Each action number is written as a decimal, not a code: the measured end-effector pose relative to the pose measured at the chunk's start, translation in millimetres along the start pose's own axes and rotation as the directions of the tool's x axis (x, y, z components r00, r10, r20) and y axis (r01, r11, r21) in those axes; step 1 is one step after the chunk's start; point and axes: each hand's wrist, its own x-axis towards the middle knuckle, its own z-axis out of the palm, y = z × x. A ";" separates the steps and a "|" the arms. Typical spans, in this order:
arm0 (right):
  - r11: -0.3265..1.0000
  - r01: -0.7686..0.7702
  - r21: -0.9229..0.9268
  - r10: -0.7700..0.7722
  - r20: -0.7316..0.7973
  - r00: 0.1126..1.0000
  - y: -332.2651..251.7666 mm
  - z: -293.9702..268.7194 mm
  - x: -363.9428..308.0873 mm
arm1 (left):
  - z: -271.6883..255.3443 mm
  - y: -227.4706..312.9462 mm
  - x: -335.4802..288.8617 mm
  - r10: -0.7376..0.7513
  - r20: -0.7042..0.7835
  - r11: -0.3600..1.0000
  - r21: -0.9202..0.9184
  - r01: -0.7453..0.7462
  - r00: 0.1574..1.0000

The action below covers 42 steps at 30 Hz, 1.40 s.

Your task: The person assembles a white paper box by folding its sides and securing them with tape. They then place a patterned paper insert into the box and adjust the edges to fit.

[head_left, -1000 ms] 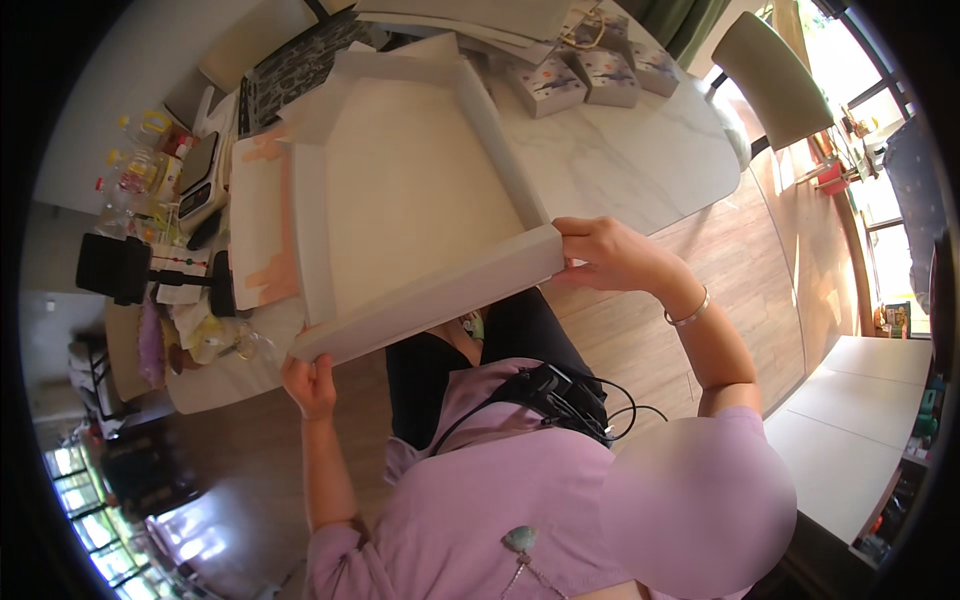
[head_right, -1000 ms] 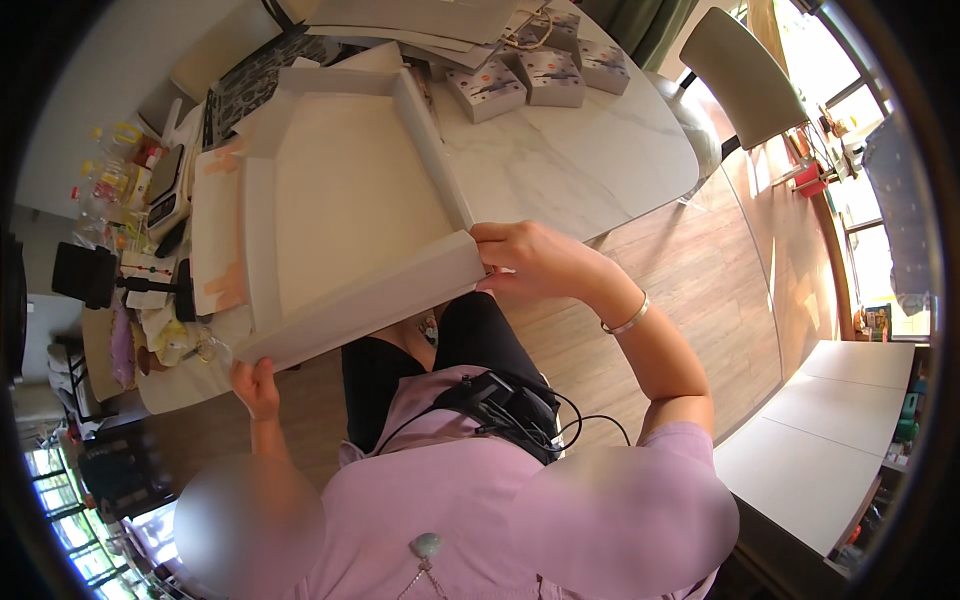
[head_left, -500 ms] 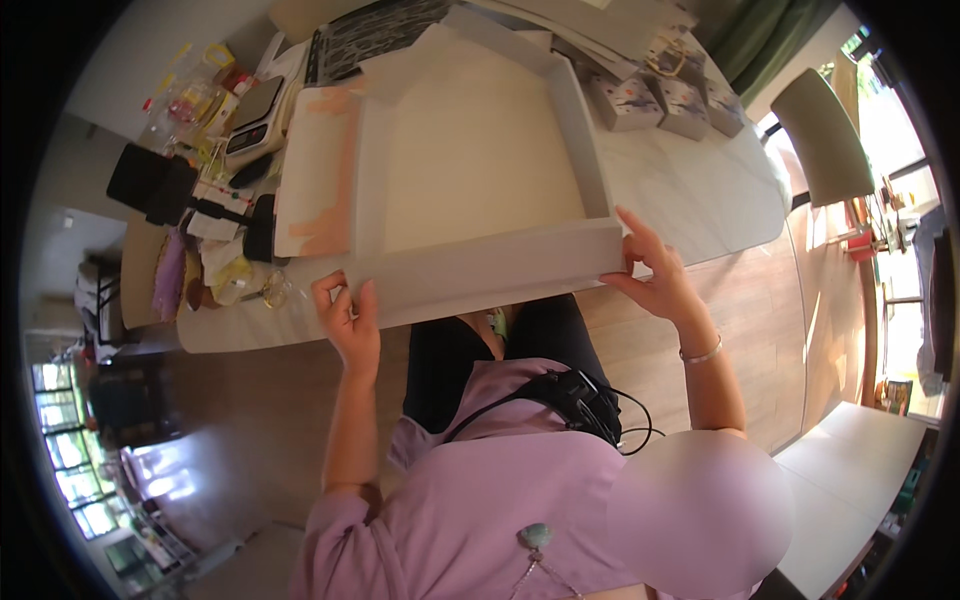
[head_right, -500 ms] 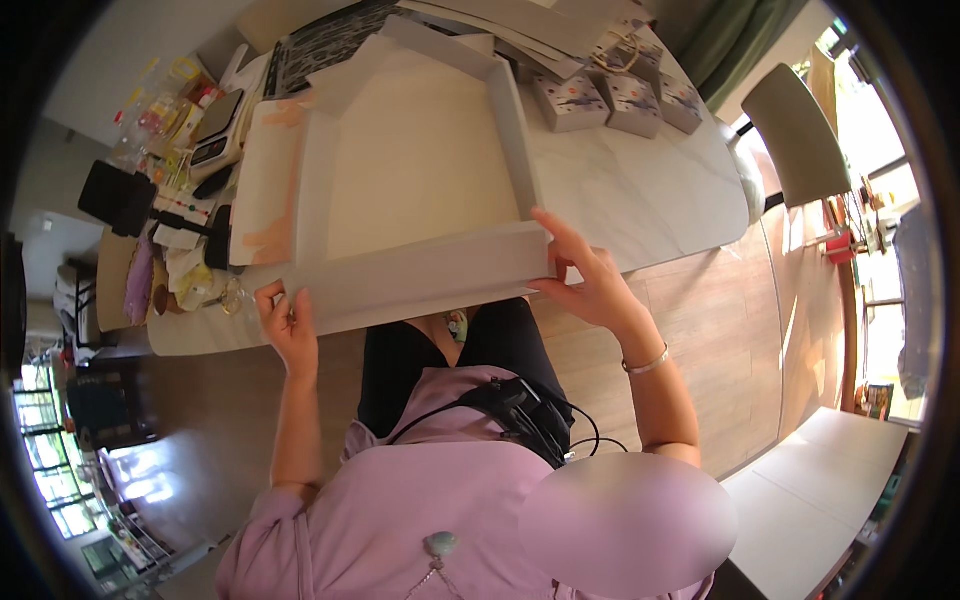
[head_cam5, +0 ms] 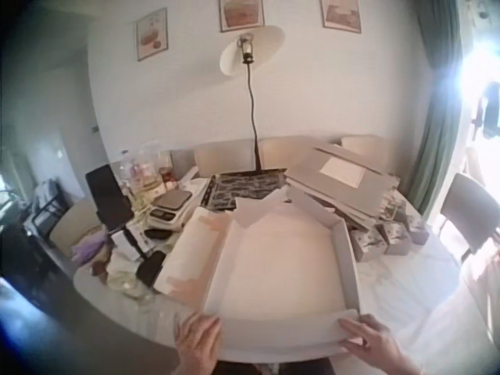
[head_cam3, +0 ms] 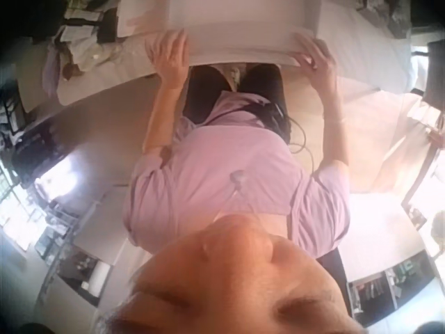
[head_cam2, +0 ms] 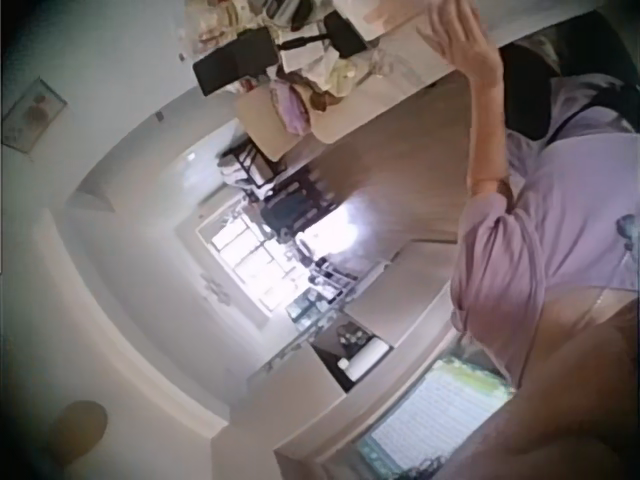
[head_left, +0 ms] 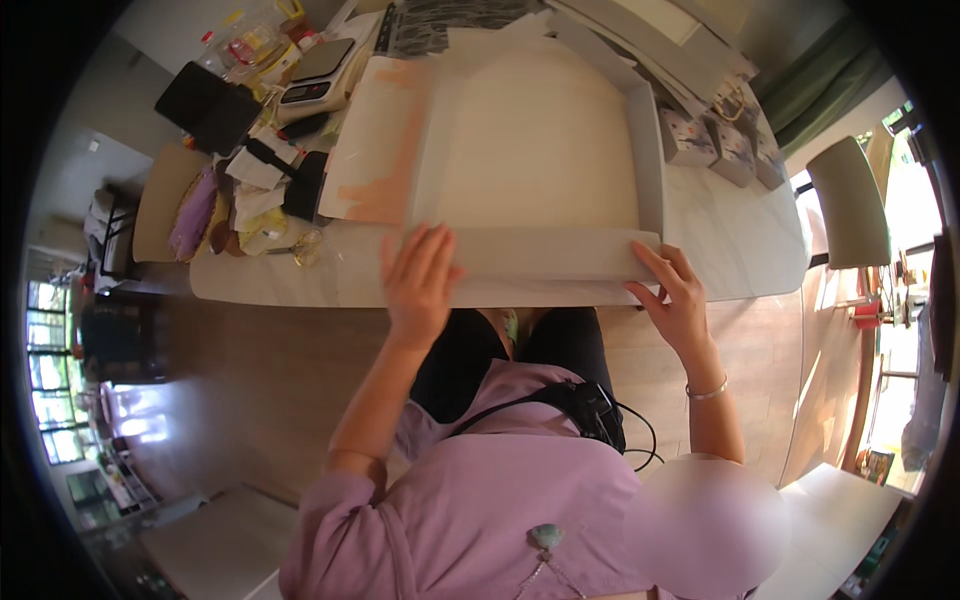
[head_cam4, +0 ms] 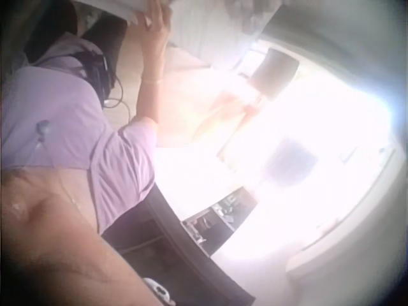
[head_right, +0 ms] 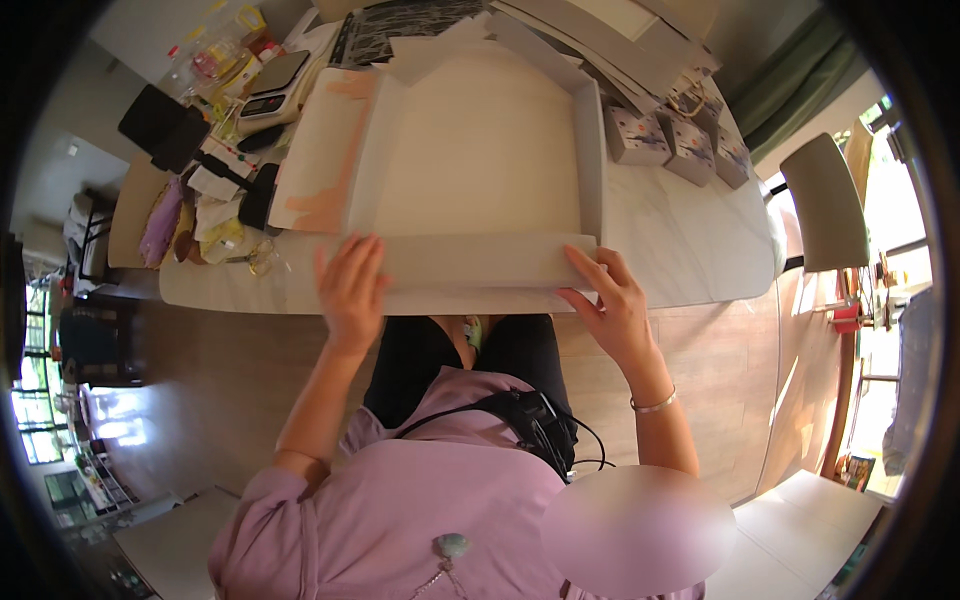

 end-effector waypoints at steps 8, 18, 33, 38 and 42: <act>0.948 -0.046 -0.316 0.062 0.042 0.997 -8.3 -0.4 -4.3 | 20.5 23.4 15.2 0.085 -0.037 0.996 -0.021 -0.086 0.996; 0.776 0.380 -0.504 -0.264 0.288 0.920 -41.5 35.4 30.9 | 32.9 33.9 23.0 0.152 -0.051 0.986 -0.055 -0.155 0.987; 0.817 0.436 -0.378 -0.333 0.308 0.891 -53.8 57.7 65.5 | 0.0 -73.7 20.4 0.060 0.118 0.761 -0.649 0.031 0.991; 0.838 0.437 -0.327 -0.304 0.386 0.871 -55.4 50.2 71.8 | 4.8 -75.8 26.6 0.171 0.003 0.751 -0.647 -0.129 0.985; 0.875 0.369 -0.313 -0.195 0.471 0.860 -59.2 40.0 73.5 | -0.5 -73.7 37.7 0.305 -0.009 0.764 -0.595 -0.250 0.952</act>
